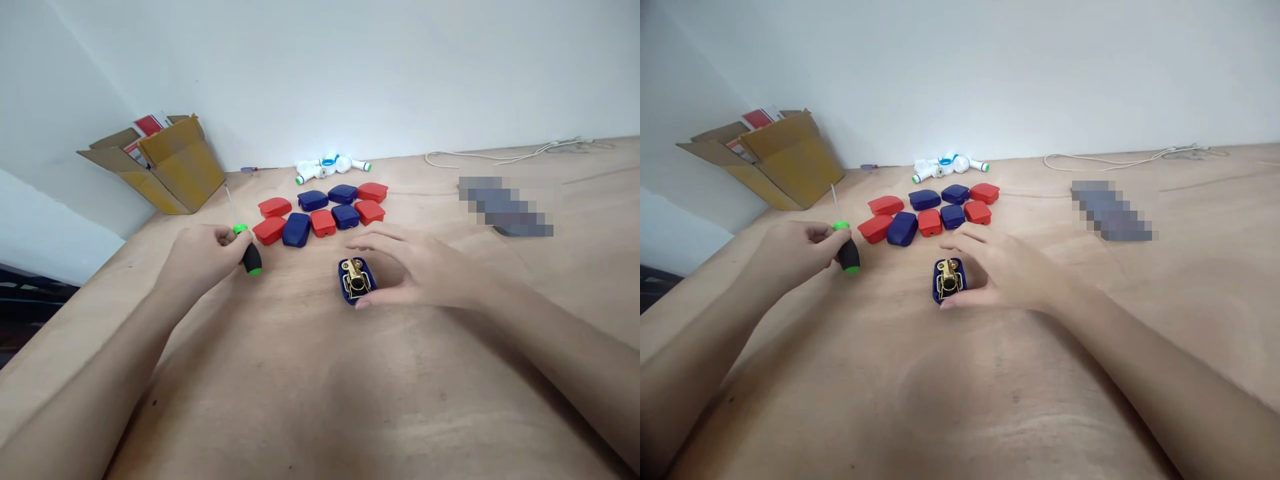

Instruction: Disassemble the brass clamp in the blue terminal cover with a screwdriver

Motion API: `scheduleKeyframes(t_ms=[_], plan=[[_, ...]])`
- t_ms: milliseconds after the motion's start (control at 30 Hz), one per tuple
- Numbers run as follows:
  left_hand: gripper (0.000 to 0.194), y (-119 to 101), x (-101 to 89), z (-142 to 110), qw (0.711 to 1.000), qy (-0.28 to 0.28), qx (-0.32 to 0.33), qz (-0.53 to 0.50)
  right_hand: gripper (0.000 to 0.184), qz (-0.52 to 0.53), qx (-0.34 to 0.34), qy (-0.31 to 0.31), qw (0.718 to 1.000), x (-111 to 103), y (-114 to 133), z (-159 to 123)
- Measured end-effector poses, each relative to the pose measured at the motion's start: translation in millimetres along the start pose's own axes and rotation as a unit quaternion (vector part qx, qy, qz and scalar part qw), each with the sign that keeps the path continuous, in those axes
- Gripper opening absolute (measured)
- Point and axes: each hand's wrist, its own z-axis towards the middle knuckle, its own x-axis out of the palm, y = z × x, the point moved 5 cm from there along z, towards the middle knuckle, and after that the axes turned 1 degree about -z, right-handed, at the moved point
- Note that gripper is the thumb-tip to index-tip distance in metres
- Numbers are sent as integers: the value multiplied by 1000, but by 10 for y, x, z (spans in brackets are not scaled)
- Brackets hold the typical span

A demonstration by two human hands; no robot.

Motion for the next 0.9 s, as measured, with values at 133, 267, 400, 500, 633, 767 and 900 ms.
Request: scheduleKeyframes(t_ms=[133, 267, 400, 500, 633, 767, 900], plan=[[57, 97, -36, 81, 965, 4, 14, 262, 66, 0, 46, 44, 998, 31, -69, -7], [56, 119, 22, 93, 950, 39, 18, 308, 55, 2, 44, 49, 998, 44, -16, -3], [56, 108, 31, 97, 943, 52, 16, 330, 47, -1, 46, 57, 997, 58, 50, 10], [49, 45, -8, 68, 934, 18, 34, 356, 43, -5, 61, 71, 996, 64, 82, 20], [24, -219, -5, -90, 929, -76, 181, 314, 43, 17, 92, 76, 993, 55, 96, 18], [11, -400, 316, -343, 928, 67, 324, 170, 46, 53, 117, 76, 989, 64, 85, 1], [44, -467, 649, -573, 899, 170, 378, 144, 47, 85, 130, 66, 986, 87, 44, -9]])
